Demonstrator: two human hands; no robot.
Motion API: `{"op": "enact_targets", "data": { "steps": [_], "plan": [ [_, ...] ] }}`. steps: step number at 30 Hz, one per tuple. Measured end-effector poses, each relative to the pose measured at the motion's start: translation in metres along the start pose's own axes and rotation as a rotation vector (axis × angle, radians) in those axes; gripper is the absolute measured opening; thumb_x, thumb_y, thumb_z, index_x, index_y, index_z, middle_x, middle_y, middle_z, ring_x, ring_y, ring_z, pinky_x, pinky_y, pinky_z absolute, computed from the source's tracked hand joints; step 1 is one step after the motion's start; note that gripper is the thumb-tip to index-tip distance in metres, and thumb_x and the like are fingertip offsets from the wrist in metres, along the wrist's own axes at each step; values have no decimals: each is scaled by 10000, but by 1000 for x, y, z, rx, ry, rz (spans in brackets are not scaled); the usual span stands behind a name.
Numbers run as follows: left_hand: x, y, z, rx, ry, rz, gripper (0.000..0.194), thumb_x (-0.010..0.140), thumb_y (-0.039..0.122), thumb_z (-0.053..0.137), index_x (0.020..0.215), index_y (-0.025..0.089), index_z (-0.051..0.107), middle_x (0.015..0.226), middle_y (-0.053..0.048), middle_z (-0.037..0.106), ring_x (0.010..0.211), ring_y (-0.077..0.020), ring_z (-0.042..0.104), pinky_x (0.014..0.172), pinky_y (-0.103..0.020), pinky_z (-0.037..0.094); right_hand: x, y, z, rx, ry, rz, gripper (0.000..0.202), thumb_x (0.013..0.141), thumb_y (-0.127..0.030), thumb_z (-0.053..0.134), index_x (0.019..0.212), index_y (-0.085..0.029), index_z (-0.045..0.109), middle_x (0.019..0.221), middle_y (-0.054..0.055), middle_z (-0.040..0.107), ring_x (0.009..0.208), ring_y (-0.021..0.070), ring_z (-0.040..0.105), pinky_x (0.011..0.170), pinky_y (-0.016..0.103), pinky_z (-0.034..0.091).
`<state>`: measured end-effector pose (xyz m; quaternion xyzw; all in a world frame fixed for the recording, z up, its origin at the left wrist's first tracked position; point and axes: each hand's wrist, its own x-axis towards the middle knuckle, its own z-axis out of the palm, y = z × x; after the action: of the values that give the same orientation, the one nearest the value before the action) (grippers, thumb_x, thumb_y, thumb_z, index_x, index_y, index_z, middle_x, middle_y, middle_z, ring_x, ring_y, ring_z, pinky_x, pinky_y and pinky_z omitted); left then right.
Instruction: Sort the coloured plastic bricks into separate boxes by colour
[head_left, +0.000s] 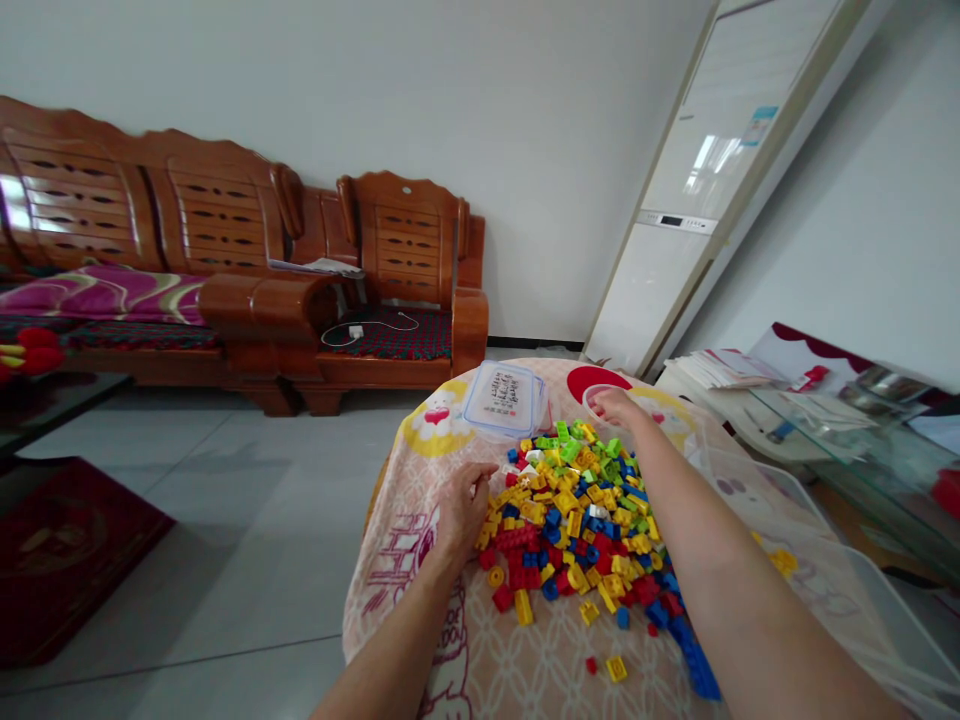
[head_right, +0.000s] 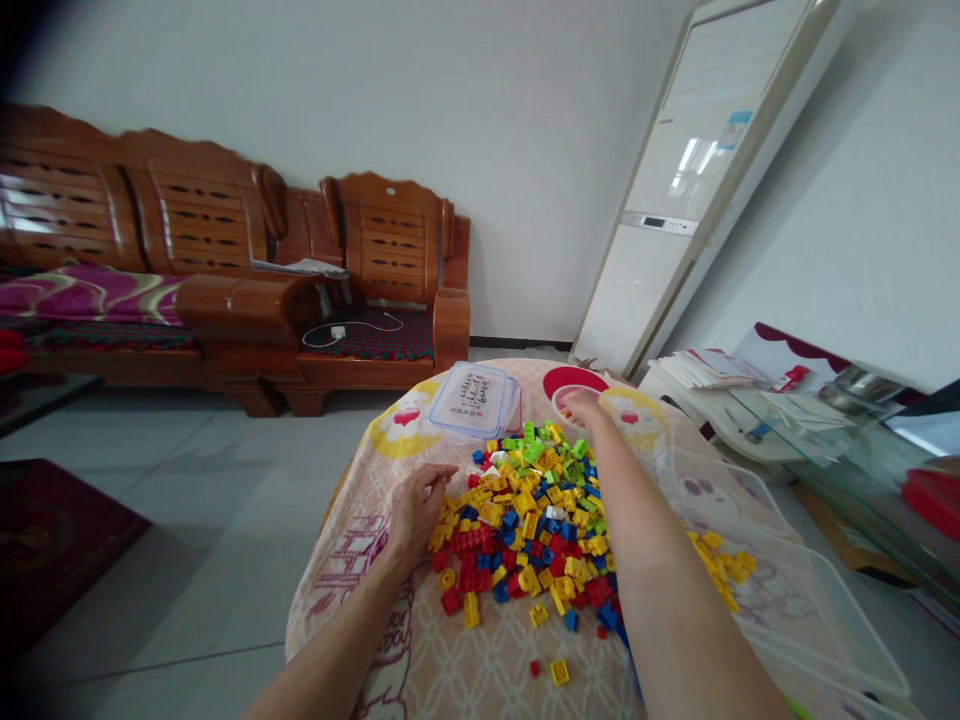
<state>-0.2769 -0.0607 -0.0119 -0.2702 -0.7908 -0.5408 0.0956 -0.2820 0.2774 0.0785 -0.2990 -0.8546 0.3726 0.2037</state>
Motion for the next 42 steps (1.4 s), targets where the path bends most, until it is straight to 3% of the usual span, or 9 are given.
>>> {"op": "enact_targets", "data": {
  "steps": [5,11,15,19,22,26,30,36,42],
  "plan": [
    [2,-3,1,9,22,-11,273,837,188,462,921,211,721,928,-38,735,864,-169,674,815,-298,536,-43,-9,-40,210,70,53,293,847,-277,505,1033,-106,652,873,122,734,578,132,671,566,246,545],
    [5,-4,0,47,20,-10,285,812,191,461,908,206,729,930,-40,741,865,-173,677,822,-291,532,-156,18,-57,508,211,-21,414,779,-387,565,1058,-104,684,1025,137,731,629,180,700,603,304,587],
    [5,-2,-3,79,59,7,292,806,179,458,911,194,730,936,-51,741,870,-178,672,830,-288,520,-220,46,-46,367,218,-18,458,813,-426,519,1122,-130,681,1076,140,726,691,220,711,633,350,590],
    [-5,11,-8,132,104,61,298,800,170,461,936,185,726,923,-60,730,844,-180,660,815,-286,510,-266,64,-35,40,441,-157,369,848,-357,478,1067,-166,705,1038,121,736,884,241,695,832,379,559],
    [-25,24,-13,181,76,105,292,824,214,472,969,179,724,899,-65,715,771,-170,642,764,-279,504,-293,77,-25,-135,511,-297,362,878,-279,429,1111,-173,686,1123,122,707,1069,245,634,970,412,492],
    [-52,34,-15,263,-72,165,267,817,307,554,992,201,727,905,-64,702,816,-186,642,794,-292,498,-317,95,-12,-315,483,-320,402,901,-251,408,1220,-150,630,1278,150,619,1218,257,524,1052,465,413],
    [-62,33,-11,326,-199,250,302,787,303,609,1056,221,717,1013,-79,706,990,-240,626,917,-351,476,-324,104,-4,-392,470,-286,380,907,-237,419,1207,-159,639,1256,137,624,1211,249,518,1053,441,408],
    [-56,33,-5,259,-163,168,297,796,287,598,1056,219,724,1009,-82,722,972,-237,637,924,-361,479,-323,103,-5,-392,478,-264,359,900,-220,431,1170,-154,657,1225,141,639,1185,249,531,1037,432,424],
    [-56,49,-11,-158,-156,-53,424,827,432,546,1098,149,707,941,-57,742,817,-182,662,707,-260,519,-325,104,-7,-391,494,-290,337,890,-209,448,1143,-164,666,1213,136,643,1172,248,539,1026,439,433]
  ]
}}
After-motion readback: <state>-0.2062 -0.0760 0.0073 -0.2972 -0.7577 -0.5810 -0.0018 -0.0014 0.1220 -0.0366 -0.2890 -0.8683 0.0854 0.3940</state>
